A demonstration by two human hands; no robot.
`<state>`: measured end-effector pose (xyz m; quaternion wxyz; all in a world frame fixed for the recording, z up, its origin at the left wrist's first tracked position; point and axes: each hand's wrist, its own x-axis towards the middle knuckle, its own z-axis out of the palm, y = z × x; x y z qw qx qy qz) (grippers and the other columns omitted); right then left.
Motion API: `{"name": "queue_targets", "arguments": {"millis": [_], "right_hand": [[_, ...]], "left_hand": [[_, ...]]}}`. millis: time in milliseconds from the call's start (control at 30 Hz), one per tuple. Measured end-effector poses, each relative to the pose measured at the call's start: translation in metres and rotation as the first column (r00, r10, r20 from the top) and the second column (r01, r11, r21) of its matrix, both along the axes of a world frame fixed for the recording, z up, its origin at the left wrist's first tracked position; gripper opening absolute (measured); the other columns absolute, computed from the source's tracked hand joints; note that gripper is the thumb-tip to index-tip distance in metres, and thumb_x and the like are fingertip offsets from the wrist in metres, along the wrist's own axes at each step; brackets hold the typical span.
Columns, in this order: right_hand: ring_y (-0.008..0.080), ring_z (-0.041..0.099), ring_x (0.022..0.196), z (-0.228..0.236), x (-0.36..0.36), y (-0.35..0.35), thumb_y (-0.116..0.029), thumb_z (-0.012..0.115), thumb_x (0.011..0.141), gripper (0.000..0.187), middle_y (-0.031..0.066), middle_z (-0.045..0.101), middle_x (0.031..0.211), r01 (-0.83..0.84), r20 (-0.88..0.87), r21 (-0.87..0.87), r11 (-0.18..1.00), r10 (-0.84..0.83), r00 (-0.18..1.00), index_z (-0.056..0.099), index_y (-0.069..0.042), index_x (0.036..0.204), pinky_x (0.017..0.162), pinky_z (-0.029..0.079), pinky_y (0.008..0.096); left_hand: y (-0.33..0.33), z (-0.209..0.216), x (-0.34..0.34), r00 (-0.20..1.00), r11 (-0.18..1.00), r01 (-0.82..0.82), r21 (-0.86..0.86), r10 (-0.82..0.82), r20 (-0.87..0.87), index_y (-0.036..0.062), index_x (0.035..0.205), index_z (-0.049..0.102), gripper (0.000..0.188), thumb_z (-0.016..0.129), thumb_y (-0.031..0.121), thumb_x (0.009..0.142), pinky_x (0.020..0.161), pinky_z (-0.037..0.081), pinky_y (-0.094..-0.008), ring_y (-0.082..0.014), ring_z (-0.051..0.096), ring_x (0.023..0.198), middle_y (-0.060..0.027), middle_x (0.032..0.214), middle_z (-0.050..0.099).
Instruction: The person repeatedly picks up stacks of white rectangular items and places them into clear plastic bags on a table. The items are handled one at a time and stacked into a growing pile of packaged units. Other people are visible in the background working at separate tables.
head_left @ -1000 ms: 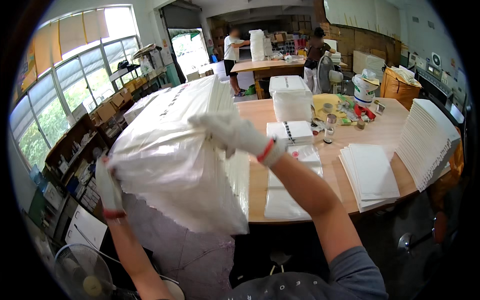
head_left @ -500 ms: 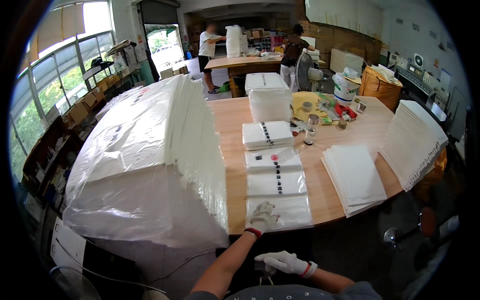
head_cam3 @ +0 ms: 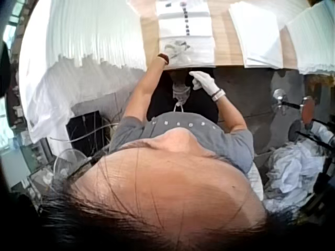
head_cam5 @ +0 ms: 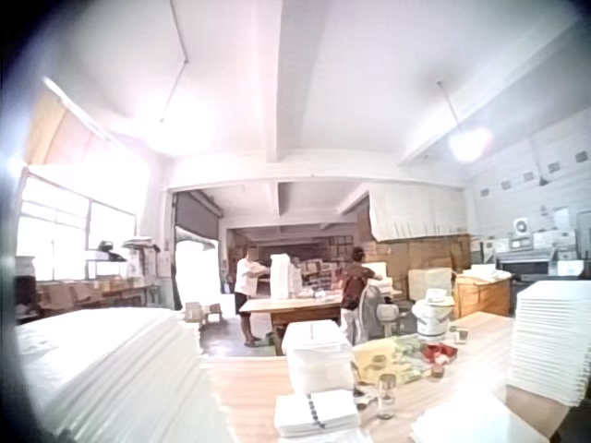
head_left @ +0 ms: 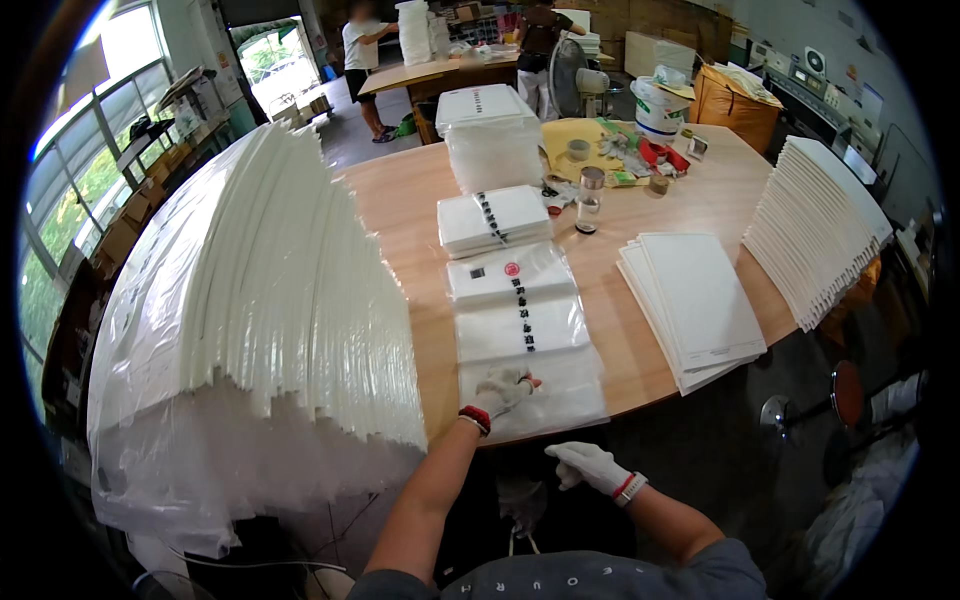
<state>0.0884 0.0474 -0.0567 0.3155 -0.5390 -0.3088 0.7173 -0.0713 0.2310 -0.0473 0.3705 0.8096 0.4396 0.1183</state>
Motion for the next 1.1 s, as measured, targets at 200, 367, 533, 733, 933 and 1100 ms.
{"name": "queue_targets", "arguments": {"millis": [200,367,533,733,933,1100], "right_hand": [[0.0162,0.056,0.083,-0.030,-0.015,0.095,-0.019,0.054,0.090,0.031,0.0041,0.058,0.092,0.282,-0.068,0.577,0.766,-0.300,0.952,0.054,-0.004,0.116,0.072,0.049,0.0274],[0.0254,0.051,0.105,-0.042,0.039,0.112,-0.034,0.064,0.078,0.035,0.0101,0.055,0.112,-0.034,0.706,0.421,0.907,-0.304,0.639,0.066,-0.001,0.087,0.089,0.044,0.0347],[0.0291,0.055,0.090,0.031,-0.010,0.102,-0.011,0.062,0.073,0.022,0.0114,0.058,0.091,-0.290,0.185,0.954,0.076,-0.911,0.369,0.058,-0.003,0.093,0.082,0.044,0.0358],[0.0341,0.056,0.091,-0.050,-0.011,0.210,-0.014,0.052,0.080,0.020,0.0166,0.058,0.096,-0.214,0.668,0.727,0.653,-0.598,0.443,0.056,-0.005,0.098,0.076,0.044,0.0416],[0.0298,0.056,0.101,-0.009,-0.021,0.117,-0.015,0.060,0.081,0.030,0.0158,0.059,0.106,-0.426,0.621,0.771,0.475,-0.407,0.670,0.058,-0.006,0.109,0.087,0.044,0.0375],[0.0253,0.061,0.095,0.040,0.097,0.041,-0.013,0.062,0.082,0.021,0.0129,0.064,0.101,-0.222,0.552,0.699,0.680,-0.317,0.771,0.063,0.000,0.099,0.080,0.050,0.0352]], "left_hand": [[0.011,-0.035,0.010,0.985,0.982,0.033,0.184,-0.063,0.158,0.0008,0.081,0.060,0.027,0.053,0.026,0.088,0.064,0.047,-0.0332,-0.0260,0.059,0.065,-0.0192,0.079,0.063],[0.064,-0.053,-0.001,0.310,0.842,0.042,-0.538,0.501,0.808,0.0009,0.090,0.056,0.015,0.049,0.014,0.092,0.062,0.049,-0.0277,-0.0140,0.054,0.059,-0.0094,0.081,0.063],[0.071,-0.013,0.020,0.610,0.791,-0.022,-0.611,0.495,0.619,0.0011,0.108,0.049,0.019,0.051,0.006,0.090,0.059,0.047,-0.0195,-0.0063,0.049,0.060,-0.0077,0.087,0.062],[0.043,0.083,0.042,0.722,0.924,0.043,-0.380,0.234,0.651,-0.0015,0.115,0.047,0.029,0.052,-0.001,0.087,0.061,0.047,-0.0201,-0.0096,0.057,0.075,-0.0119,0.097,0.065],[0.020,0.080,0.026,0.888,0.991,-0.133,-0.005,0.121,0.444,-0.0010,0.119,0.050,0.040,0.061,0.008,0.081,0.064,0.049,-0.0322,-0.0204,0.059,0.065,-0.0108,0.087,0.067],[-0.019,0.075,0.004,0.946,0.868,-0.160,0.471,-0.002,0.325,-0.0008,0.108,0.054,0.041,0.069,0.012,0.073,0.071,0.048,-0.0387,-0.0304,0.057,0.082,-0.0146,0.094,0.060]]}}
